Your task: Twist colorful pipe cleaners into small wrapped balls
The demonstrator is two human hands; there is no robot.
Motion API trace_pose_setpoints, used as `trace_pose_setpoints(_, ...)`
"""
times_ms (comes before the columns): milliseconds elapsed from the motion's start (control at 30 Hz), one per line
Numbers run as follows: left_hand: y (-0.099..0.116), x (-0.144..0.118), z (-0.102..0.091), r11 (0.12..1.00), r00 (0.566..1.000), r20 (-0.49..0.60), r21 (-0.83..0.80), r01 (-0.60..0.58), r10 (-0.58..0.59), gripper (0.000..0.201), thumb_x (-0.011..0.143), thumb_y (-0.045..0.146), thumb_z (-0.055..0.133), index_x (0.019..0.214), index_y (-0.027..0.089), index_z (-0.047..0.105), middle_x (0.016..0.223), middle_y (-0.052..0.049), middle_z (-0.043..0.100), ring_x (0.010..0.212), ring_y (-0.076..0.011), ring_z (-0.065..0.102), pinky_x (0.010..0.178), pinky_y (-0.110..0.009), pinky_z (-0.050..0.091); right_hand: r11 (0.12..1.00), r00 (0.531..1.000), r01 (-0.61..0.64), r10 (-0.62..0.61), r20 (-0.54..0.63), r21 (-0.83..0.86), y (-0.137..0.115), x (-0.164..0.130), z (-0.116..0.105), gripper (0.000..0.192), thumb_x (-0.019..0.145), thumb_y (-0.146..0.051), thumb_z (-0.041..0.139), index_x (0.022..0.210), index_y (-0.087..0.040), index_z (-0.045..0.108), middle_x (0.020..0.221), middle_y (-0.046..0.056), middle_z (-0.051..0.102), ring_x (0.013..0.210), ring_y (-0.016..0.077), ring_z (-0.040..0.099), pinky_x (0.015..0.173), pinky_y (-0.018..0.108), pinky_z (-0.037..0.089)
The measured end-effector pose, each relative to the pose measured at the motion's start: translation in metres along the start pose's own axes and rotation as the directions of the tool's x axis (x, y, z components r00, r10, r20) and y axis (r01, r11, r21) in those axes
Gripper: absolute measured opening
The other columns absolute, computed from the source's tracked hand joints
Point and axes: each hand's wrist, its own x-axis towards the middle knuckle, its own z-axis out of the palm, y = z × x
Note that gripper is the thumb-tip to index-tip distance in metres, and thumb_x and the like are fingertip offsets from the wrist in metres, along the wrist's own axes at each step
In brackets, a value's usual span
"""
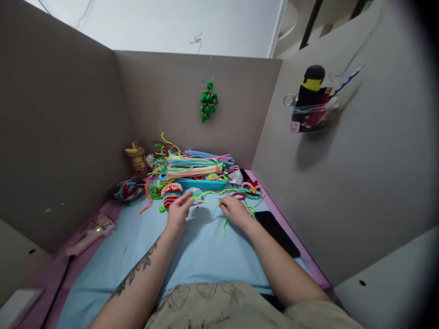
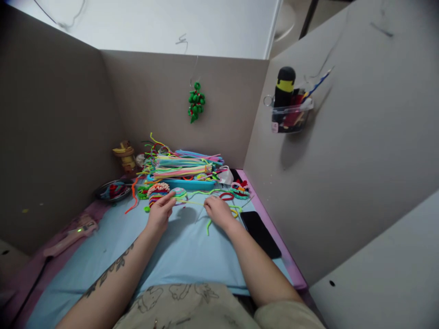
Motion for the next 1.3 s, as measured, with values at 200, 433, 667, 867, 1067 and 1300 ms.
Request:
trace_pose_setpoints(200, 0.002, 0.001, -0.001, 0.998, 1.0, 0.001, -0.052, -0.028, 0.028, 0.063, 0.052, 0.036, 0.08, 0.108, 0.011, 0.064, 0.05, 0.008, 0.044, 0.038, -0.0005, 0.023, 0.038, -0.019, 0.013, 0.99, 0.989, 0.005, 0.016, 0.146, -0.144, 0.011, 0.002, 0.014, 0.015, 0.074, -0.008, 0.05, 0.078, -0.019, 0.06, 0.079, 0.005, 0.059, 0.074, 0.0167, 0.052, 0.064, 0.025, 0.035)
trace_pose_setpoints(433, 0.008, 0.007, -0.007, 0.988, 0.998, -0.056, -0.152, -0.024, 0.016, 0.065, 0.049, 0.034, 0.081, 0.107, 0.011, 0.064, 0.052, 0.008, 0.044, 0.038, 0.0002, 0.025, 0.038, -0.019, 0.013, 0.989, 0.988, -0.08, 0.095, -0.118, 0.126, 0.011, 0.002, 0.009, 0.011, 0.077, -0.015, 0.049, 0.074, -0.018, 0.059, 0.077, 0.005, 0.058, 0.074, 0.0169, 0.052, 0.068, 0.027, 0.038)
trace_pose_setpoints(667, 0.003, -0.002, -0.001, 0.98, 0.974, 0.155, -0.083, 0.18, -0.166, 0.061, 0.053, 0.033, 0.08, 0.107, 0.009, 0.063, 0.046, 0.01, 0.038, 0.036, -0.0007, 0.025, 0.038, -0.019, 0.013, 0.434, 0.878, -0.086, 0.459, -0.138, 0.897, -0.023, 0.0, -0.003, 0.016, 0.071, -0.033, 0.061, 0.07, -0.018, 0.054, 0.058, -0.002, 0.052, 0.055, 0.0114, 0.049, 0.055, 0.024, 0.042)
trace_pose_setpoints(867, 0.002, -0.007, 0.003, 0.978, 0.959, 0.221, -0.07, 0.196, -0.176, 0.056, 0.055, 0.032, 0.079, 0.104, 0.01, 0.064, 0.047, 0.009, 0.038, 0.036, -0.0001, 0.025, 0.038, -0.019, 0.012, 0.183, 0.885, -0.167, 0.461, 0.066, 0.969, -0.031, 0.001, 0.001, 0.017, 0.062, -0.03, 0.07, 0.068, -0.017, 0.06, 0.059, -0.001, 0.061, 0.051, 0.0102, 0.052, 0.048, 0.021, 0.039)
trace_pose_setpoints(1067, -0.001, -0.007, 0.004, 0.994, 0.97, 0.219, -0.008, 0.111, -0.106, 0.053, 0.059, 0.035, 0.076, 0.104, 0.01, 0.065, 0.047, 0.007, 0.043, 0.037, -0.0013, 0.029, 0.039, -0.018, 0.016, -0.007, 0.858, -0.291, 0.44, 0.264, 0.957, -0.041, 0.0, 0.009, 0.023, 0.058, -0.03, 0.072, 0.073, -0.015, 0.062, 0.061, 0.002, 0.066, 0.045, 0.0072, 0.05, 0.041, 0.018, 0.033)
trace_pose_setpoints(1300, -0.004, -0.009, 0.005, 0.988, 0.979, 0.195, 0.132, -0.085, 0.059, 0.041, 0.064, 0.035, 0.072, 0.099, 0.013, 0.069, 0.065, -0.003, 0.064, 0.057, -0.0107, 0.054, 0.048, -0.019, 0.037, -0.149, 0.778, -0.479, 0.385, 0.497, 0.865, -0.049, -0.002, 0.015, 0.03, 0.057, -0.033, 0.074, 0.058, -0.016, 0.049, 0.033, -0.009, 0.043, 0.026, 0.0023, 0.027, 0.03, 0.016, 0.014)
